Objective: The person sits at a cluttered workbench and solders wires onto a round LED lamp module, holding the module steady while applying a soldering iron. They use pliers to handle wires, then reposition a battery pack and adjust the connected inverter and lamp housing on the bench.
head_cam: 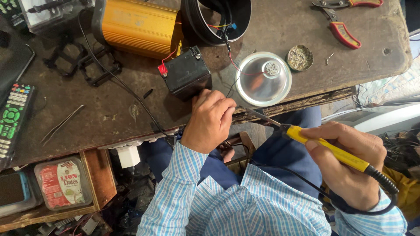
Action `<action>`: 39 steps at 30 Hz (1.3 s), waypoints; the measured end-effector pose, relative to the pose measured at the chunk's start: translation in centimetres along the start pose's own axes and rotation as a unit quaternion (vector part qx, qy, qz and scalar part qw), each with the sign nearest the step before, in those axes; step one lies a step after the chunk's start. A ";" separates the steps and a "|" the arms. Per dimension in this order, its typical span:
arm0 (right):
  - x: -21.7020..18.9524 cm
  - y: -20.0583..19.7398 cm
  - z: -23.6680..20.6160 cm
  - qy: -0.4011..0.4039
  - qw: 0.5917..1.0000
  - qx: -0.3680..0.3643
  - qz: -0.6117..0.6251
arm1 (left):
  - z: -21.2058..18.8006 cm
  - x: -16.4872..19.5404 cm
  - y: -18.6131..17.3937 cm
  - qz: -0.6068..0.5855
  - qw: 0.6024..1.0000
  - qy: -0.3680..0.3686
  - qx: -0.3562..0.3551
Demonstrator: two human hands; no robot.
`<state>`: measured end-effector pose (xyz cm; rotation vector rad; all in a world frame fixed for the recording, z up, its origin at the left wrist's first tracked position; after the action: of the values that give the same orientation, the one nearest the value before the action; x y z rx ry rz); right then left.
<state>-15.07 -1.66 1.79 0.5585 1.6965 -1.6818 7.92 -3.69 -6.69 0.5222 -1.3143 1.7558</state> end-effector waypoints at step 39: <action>0.8 -2.2 -0.1 0.001 0.999 -0.038 -0.019 | 0.0 2.5 0.7 0.056 0.998 0.027 -0.003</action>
<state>-17.17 -1.81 2.73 0.4954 1.7740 -1.6358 5.95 -2.83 -5.24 0.4017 -1.3330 1.8451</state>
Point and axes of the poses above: each hand's wrist, its own z-axis towards the middle knuckle, its own y-axis out of the palm, x = y × z, the point moved 8 cm from there along z, towards the middle knuckle, and after that the axes turned 8 degrees about -z, right-handed, at the moved point
